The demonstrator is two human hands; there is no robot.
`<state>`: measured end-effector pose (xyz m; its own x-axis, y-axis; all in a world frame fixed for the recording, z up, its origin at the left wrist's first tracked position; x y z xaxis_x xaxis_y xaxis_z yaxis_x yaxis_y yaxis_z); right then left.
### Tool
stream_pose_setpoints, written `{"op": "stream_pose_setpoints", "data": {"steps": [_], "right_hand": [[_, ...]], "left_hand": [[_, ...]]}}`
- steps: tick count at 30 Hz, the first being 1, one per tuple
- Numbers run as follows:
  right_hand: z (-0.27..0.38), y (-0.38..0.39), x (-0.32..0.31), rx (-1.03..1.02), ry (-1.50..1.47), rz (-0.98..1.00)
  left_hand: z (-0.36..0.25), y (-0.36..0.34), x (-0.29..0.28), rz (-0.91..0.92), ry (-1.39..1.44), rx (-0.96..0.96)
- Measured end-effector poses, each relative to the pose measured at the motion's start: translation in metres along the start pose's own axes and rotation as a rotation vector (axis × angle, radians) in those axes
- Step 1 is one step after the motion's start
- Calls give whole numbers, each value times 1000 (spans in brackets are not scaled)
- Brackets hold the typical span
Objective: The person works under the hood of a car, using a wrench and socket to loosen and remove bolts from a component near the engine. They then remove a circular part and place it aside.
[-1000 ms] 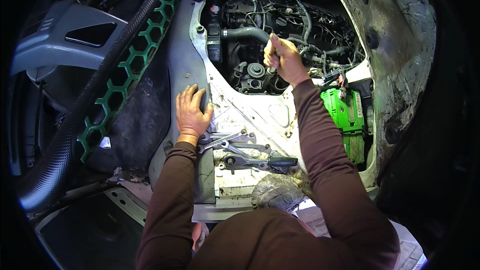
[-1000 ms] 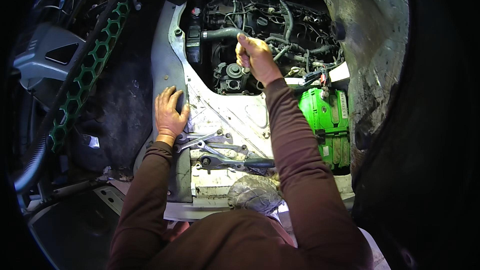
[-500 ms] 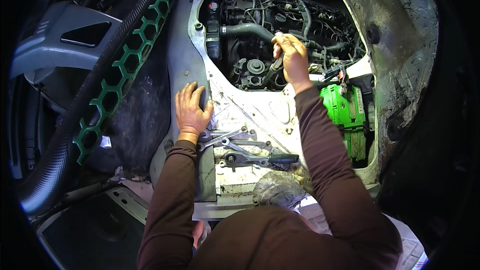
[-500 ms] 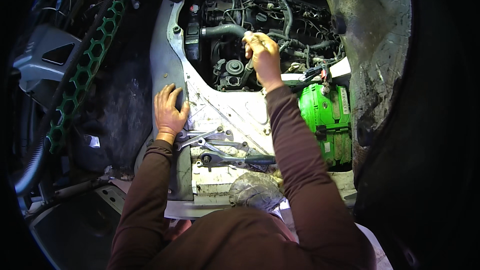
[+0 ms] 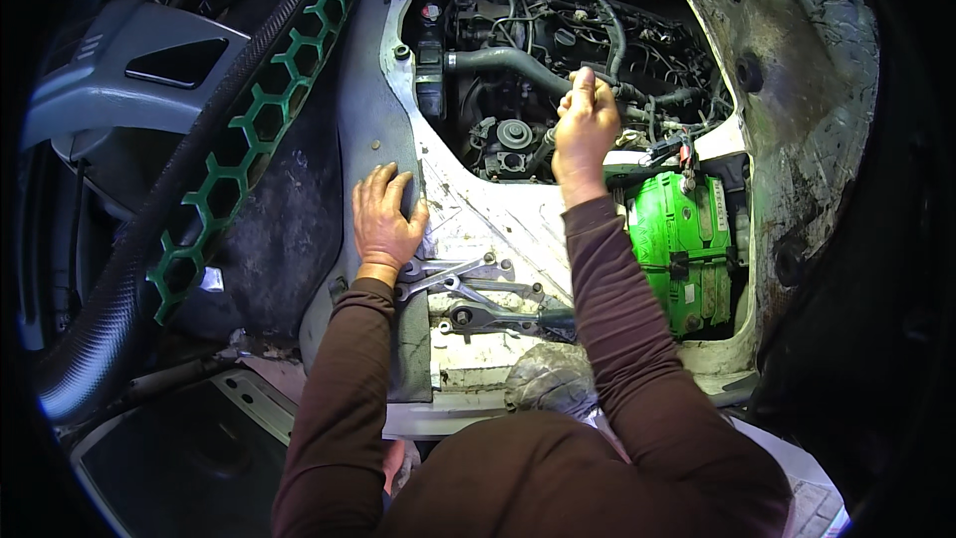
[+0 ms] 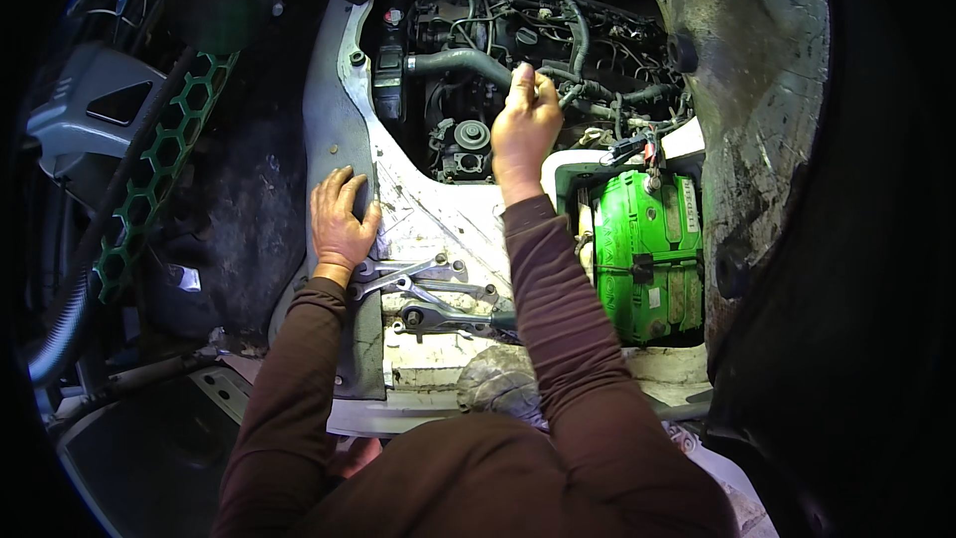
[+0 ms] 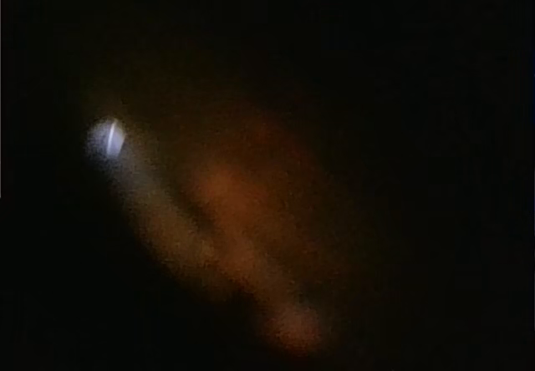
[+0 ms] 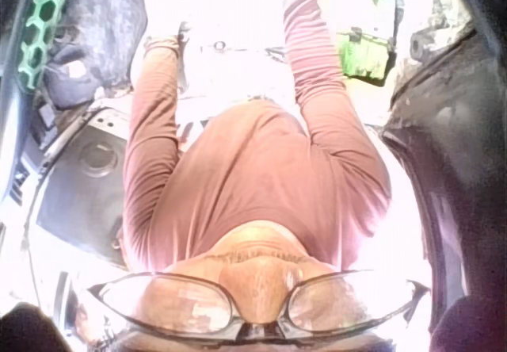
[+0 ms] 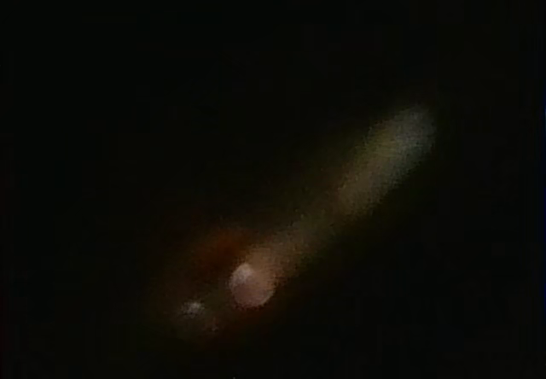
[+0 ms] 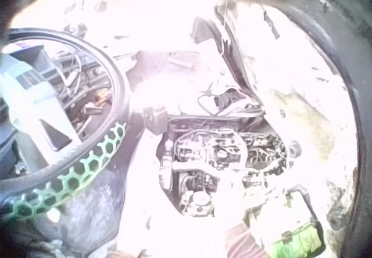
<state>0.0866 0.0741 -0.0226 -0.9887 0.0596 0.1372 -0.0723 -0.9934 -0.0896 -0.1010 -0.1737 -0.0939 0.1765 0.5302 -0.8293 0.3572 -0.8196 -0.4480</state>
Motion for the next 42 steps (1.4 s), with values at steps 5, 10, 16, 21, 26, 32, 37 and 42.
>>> {"op": "stream_pose_setpoints", "data": {"steps": [5,10,16,21,26,32,37,42], "right_hand": [[7,-21,39,332,-129,811],[16,4,24,70,70,392],[0,-13,35,239,-137,498],[7,-31,12,230,-118,554],[-6,2,5,34,-111,-97],[16,-28,28,501,-209,1102],[1,1,0,-77,49,4],[3,-20,34,288,-141,695]], "left_hand": [[-2,-6,-1,-12,17,8],[6,4,0,17,24,-20],[-1,-1,1,5,-5,2],[-1,-1,5,22,33,-5],[2,-1,3,20,20,-7],[-3,-1,3,16,7,8],[0,-4,0,-6,14,4],[2,-1,2,11,29,-11]]}}
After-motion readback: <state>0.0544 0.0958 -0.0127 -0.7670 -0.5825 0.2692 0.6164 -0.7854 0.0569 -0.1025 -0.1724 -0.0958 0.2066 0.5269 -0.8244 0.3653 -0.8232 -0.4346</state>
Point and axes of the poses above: each hand's wrist, its own y-axis away from the middle knuckle, its own x-axis out of the palm, z = x × y, the point moved 5 cm from there along -y, towards the middle knuckle, and after that the axes turned 5 degrees about x, right-handed, at the moved point
